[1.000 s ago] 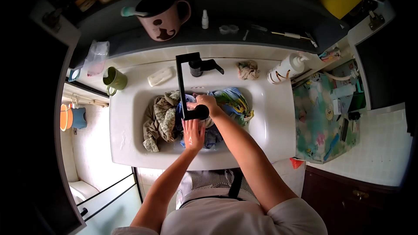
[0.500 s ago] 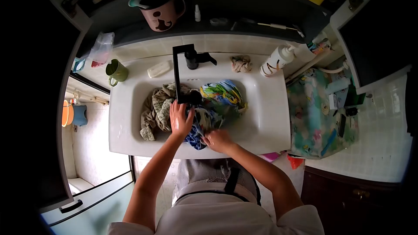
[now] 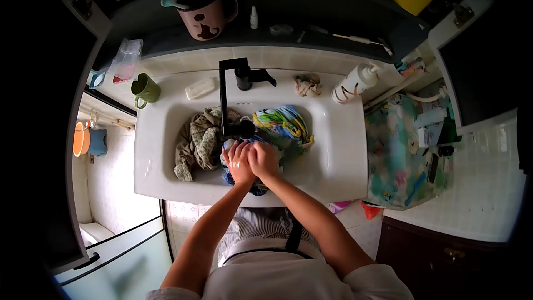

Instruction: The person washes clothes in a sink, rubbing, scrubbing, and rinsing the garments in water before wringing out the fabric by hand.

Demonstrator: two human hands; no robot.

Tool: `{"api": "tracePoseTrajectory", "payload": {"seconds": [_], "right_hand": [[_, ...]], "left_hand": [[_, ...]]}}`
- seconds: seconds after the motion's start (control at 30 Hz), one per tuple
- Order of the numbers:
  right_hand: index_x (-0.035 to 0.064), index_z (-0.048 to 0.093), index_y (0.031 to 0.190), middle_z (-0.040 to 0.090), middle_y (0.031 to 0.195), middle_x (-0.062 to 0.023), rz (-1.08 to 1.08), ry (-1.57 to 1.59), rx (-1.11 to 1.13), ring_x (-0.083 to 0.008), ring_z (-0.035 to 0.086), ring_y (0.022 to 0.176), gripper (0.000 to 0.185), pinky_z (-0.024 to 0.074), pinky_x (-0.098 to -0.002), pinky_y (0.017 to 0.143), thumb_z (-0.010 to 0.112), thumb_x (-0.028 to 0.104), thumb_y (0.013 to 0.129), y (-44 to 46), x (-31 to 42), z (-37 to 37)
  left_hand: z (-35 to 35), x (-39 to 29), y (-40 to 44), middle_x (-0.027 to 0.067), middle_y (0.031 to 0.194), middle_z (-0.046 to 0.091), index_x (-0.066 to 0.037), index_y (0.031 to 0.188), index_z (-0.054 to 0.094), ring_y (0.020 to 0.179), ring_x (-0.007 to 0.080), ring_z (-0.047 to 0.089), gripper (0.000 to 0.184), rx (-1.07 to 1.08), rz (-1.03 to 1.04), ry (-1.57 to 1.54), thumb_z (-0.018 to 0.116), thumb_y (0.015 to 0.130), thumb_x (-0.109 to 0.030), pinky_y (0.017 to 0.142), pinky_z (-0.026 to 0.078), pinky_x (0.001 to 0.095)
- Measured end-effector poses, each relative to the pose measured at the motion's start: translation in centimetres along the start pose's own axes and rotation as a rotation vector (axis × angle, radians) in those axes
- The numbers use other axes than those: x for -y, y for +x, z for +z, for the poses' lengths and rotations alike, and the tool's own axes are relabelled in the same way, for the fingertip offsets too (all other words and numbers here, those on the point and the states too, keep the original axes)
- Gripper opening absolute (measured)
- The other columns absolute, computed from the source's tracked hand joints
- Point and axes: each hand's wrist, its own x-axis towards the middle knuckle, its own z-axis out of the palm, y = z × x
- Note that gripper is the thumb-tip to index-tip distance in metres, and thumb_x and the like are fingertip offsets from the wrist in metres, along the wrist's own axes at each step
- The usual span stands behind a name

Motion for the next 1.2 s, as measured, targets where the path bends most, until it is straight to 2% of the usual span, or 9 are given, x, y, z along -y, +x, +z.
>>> {"api": "tracePoseTrajectory", "payload": {"seconds": [0.4, 0.5, 0.53, 0.63, 0.77, 0.8, 0.9, 1.13, 1.2], "right_hand": [[0.0061, 0.051, 0.076, 0.052, 0.07, -0.0137, 0.03, 0.06, -0.06, -0.0347, 0.052, 0.065, 0.009, 0.0419, -0.0445, 0.058, 0.053, 0.015, 0.078, 0.1, -5.8, 5.3], [0.0076, 0.051, 0.077, 0.053, 0.069, -0.0147, 0.037, 0.022, -0.071, -0.0362, 0.053, 0.065, 0.011, 0.0418, -0.0454, 0.057, 0.057, 0.017, 0.075, 2.4, -6.9, 6.7], [0.0078, 0.05, 0.076, 0.053, 0.069, -0.0149, 0.035, 0.02, -0.066, -0.0366, 0.053, 0.065, 0.012, 0.0416, -0.0456, 0.057, 0.057, 0.017, 0.074, 3.0, -7.1, 7.0], [0.0103, 0.052, 0.075, 0.055, 0.065, -0.0136, 0.134, -0.055, -0.039, -0.0373, 0.055, 0.062, 0.014, 0.0425, -0.047, 0.055, 0.059, 0.022, 0.074, 4.5, -7.2, 8.4], [0.0112, 0.056, 0.074, 0.06, 0.064, -0.0126, 0.31, -0.145, 0.107, -0.0365, 0.059, 0.062, 0.019, 0.0453, -0.0478, 0.055, 0.057, 0.03, 0.077, 6.6, -7.4, 9.7], [0.0089, 0.058, 0.073, 0.062, 0.069, -0.0151, 0.333, -0.217, 0.135, -0.0375, 0.061, 0.065, 0.023, 0.0471, -0.0479, 0.056, 0.055, 0.031, 0.078, 7.7, -6.5, 9.1], [0.0056, 0.06, 0.074, 0.063, 0.07, -0.0185, 0.349, 0.061, 0.597, -0.0389, 0.062, 0.071, 0.029, 0.0483, -0.046, 0.064, 0.056, 0.033, 0.082, 10.5, -8.7, 7.2], [0.0032, 0.063, 0.079, 0.063, 0.067, -0.0154, -0.209, -0.325, 0.096, -0.0343, 0.063, 0.065, 0.052, 0.0499, -0.0436, 0.064, 0.069, 0.054, 0.071, 10.7, -7.7, 5.4], [0.0043, 0.065, 0.071, 0.063, 0.065, -0.0147, -0.191, -0.328, 0.376, -0.0336, 0.063, 0.063, 0.052, 0.0502, -0.043, 0.061, 0.068, 0.056, 0.07, 10.5, -7.0, 6.4]], "left_hand": [[6.0, 4.7, 3.6, 0.0144, 0.094, 0.062, -0.011, 0.087, 0.066, 0.091, 0.0376, 0.054, 0.027, -0.153, 0.099, -0.042, 0.062, 0.071, -0.033, 0.088, 0.039, 0.0552], [8.2, 7.4, 5.4, 0.0141, 0.091, 0.061, -0.011, 0.081, 0.064, 0.088, 0.0375, 0.055, 0.022, -0.098, 0.3, 0.028, 0.064, 0.07, -0.03, 0.082, 0.044, 0.0498], [9.4, 8.6, 5.9, 0.0115, 0.089, 0.062, -0.011, 0.078, 0.063, 0.082, 0.0339, 0.057, 0.018, 0.148, 0.189, 0.114, 0.063, 0.07, -0.027, 0.071, 0.047, 0.0445], [11.7, 11.0, 6.3, 0.0084, 0.083, 0.062, -0.011, 0.078, 0.063, 0.073, 0.0319, 0.06, 0.014, 0.247, 0.257, 0.115, 0.062, 0.073, -0.024, 0.062, 0.047, 0.0427], [8.9, 7.6, 8.7, 0.0093, 0.076, 0.062, -0.011, 0.086, 0.061, 0.065, 0.0311, 0.062, 0.015, 0.216, -0.069, -0.155, 0.062, 0.078, -0.023, 0.058, 0.047, 0.0428], [8.2, 7.3, 9.5, 0.0103, 0.079, 0.063, -0.011, 0.085, 0.061, 0.065, 0.03, 0.062, 0.016, 0.085, 0.131, -0.219, 0.062, 0.078, -0.025, 0.058, 0.048, 0.0409], [8.3, 8.8, 9.5, 0.0138, 0.082, 0.062, -0.008, 0.084, 0.063, 0.073, 0.0337, 0.058, 0.018, 0.149, 0.106, -0.383, 0.059, 0.08, -0.025, 0.066, 0.046, 0.0407], [1.7, 6.5, 3.8, 0.0145, 0.107, 0.06, -0.007, 0.116, 0.057, 0.109, 0.0331, 0.051, 0.032, 0.28, -0.012, -0.249, 0.053, 0.087, -0.02, 0.108, 0.024, 0.0505], [-0.4, 4.3, 2.9, 0.0144, 0.109, 0.059, -0.004, 0.115, 0.056, 0.111, 0.0338, 0.05, 0.032, 0.283, -0.03, -0.182, 0.051, 0.092, -0.026, 0.109, 0.023, 0.0509]]}}
